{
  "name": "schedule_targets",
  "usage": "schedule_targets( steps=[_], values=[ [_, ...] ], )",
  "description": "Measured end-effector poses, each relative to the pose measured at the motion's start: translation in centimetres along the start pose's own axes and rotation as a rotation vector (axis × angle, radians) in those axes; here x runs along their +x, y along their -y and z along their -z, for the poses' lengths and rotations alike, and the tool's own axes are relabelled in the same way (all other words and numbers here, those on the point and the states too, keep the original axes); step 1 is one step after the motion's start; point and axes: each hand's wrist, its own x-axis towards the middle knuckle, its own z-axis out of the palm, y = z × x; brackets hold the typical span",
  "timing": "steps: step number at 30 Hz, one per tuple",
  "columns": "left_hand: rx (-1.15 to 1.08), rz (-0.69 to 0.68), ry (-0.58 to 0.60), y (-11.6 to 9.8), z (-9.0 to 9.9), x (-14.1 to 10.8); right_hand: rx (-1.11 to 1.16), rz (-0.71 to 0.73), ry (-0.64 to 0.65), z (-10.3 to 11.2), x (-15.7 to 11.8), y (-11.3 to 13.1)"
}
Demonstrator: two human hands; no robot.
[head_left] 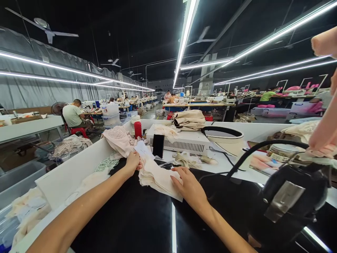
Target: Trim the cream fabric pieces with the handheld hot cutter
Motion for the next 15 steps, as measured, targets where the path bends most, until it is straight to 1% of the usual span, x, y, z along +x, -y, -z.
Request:
schedule_targets(
  steps=[2,3,4,6,8,10,11,13,15],
  values=[
    [0.109,-0.161,-0.007,-0.8,0.2,-0.6,-0.002,0.1,0.03,0.0,-0.2,0.6],
    [0.172,-0.257,0.021,-1.3,0.3,-1.0,-0.007,0.144,0.043,-0.1,-0.3,0.8],
    [0.23,-0.351,0.068,-1.8,0.2,-1.3,-0.014,0.184,0.056,-0.1,-0.4,0.9],
    [0.35,-0.515,0.21,-2.7,0.0,-1.9,-0.034,0.249,0.078,-0.4,-0.5,1.0],
    [0.472,-0.63,0.364,-3.0,-0.4,-2.2,-0.061,0.292,0.095,-0.8,-0.5,0.7],
    [0.591,-0.693,0.477,-2.6,-0.8,-2.0,-0.098,0.314,0.108,-1.2,-0.5,0.1],
    [0.649,-0.708,0.51,-2.2,-0.9,-1.8,-0.119,0.319,0.115,-1.4,-0.5,-0.2],
    [0.75,-0.714,0.537,-1.0,-1.0,-1.5,-0.162,0.326,0.128,-1.7,-0.5,-1.1],
    [0.824,-0.703,0.528,0.3,-1.0,-1.3,-0.199,0.339,0.14,-1.8,-0.6,-1.9]
  ],
)
